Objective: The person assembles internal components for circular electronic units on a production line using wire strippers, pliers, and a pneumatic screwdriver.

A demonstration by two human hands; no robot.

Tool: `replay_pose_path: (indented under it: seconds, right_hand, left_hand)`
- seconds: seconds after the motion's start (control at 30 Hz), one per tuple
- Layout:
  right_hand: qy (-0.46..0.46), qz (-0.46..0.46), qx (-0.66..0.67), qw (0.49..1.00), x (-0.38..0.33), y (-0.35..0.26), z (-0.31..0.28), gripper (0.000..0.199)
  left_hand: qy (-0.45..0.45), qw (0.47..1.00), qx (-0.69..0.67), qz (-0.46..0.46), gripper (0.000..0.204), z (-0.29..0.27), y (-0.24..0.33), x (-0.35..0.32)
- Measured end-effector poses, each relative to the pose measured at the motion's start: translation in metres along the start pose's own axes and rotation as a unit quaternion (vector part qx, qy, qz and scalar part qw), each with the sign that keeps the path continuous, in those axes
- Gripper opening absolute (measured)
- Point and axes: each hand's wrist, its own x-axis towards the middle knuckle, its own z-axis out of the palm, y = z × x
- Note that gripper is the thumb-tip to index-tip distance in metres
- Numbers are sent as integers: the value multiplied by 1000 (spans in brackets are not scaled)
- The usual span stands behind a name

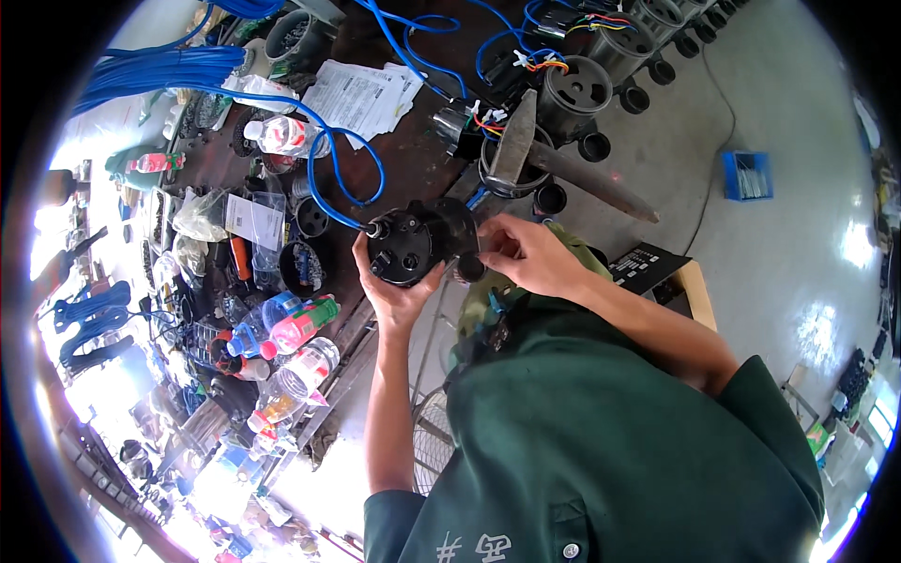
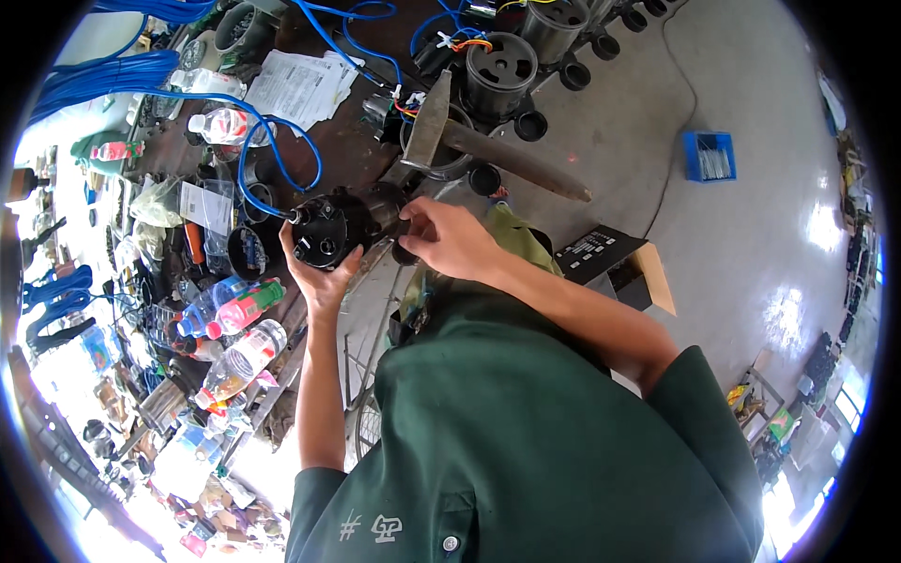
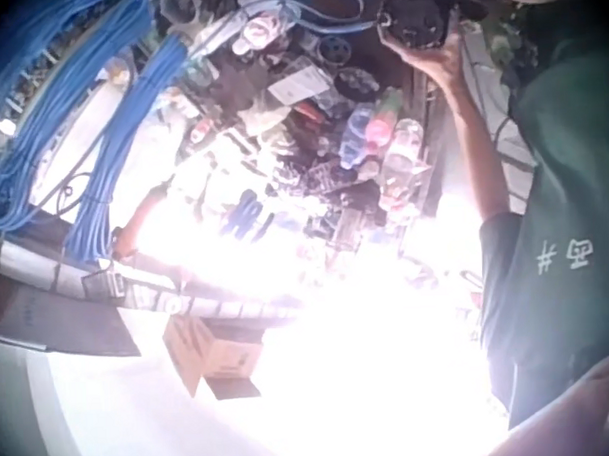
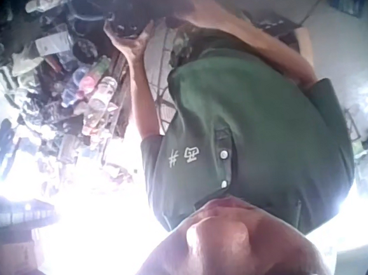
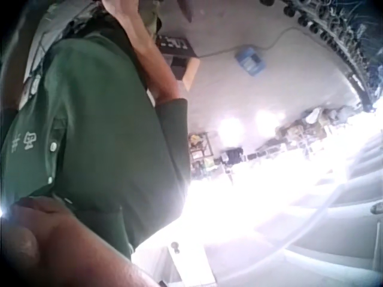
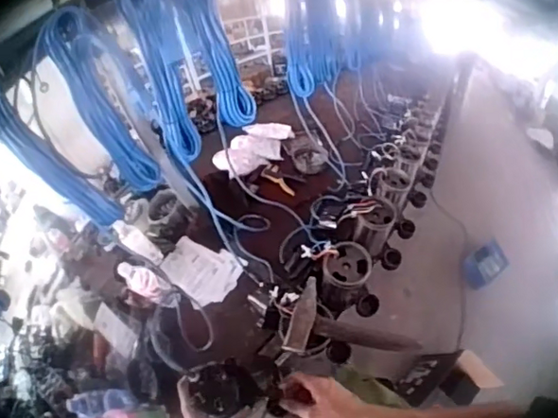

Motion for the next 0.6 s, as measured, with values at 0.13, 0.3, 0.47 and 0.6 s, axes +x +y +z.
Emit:
replay_pose_path:
  seconds: [0.13, 0.3, 0.47, 0.6]
  right_hand:
    - [24, -91, -72, 993, 0, 4, 5, 27]
    - [174, -265, -237, 918, -7, -40, -22, 20]
    - [311, -258, -455, 793, -4, -65, -82, 39]
    - [200, -99, -528, 819, -3, -35, -108, 51]
  left_hand:
    - [4, 999, 45, 15, 98, 3, 8, -1]
    - [5, 994, 81, 72, 101, 3, 2, 2]
    - [-9, 994, 87, 66, 103, -5, 3, 3]
    - [-4, 989, 112, 98, 97, -5, -3, 4]
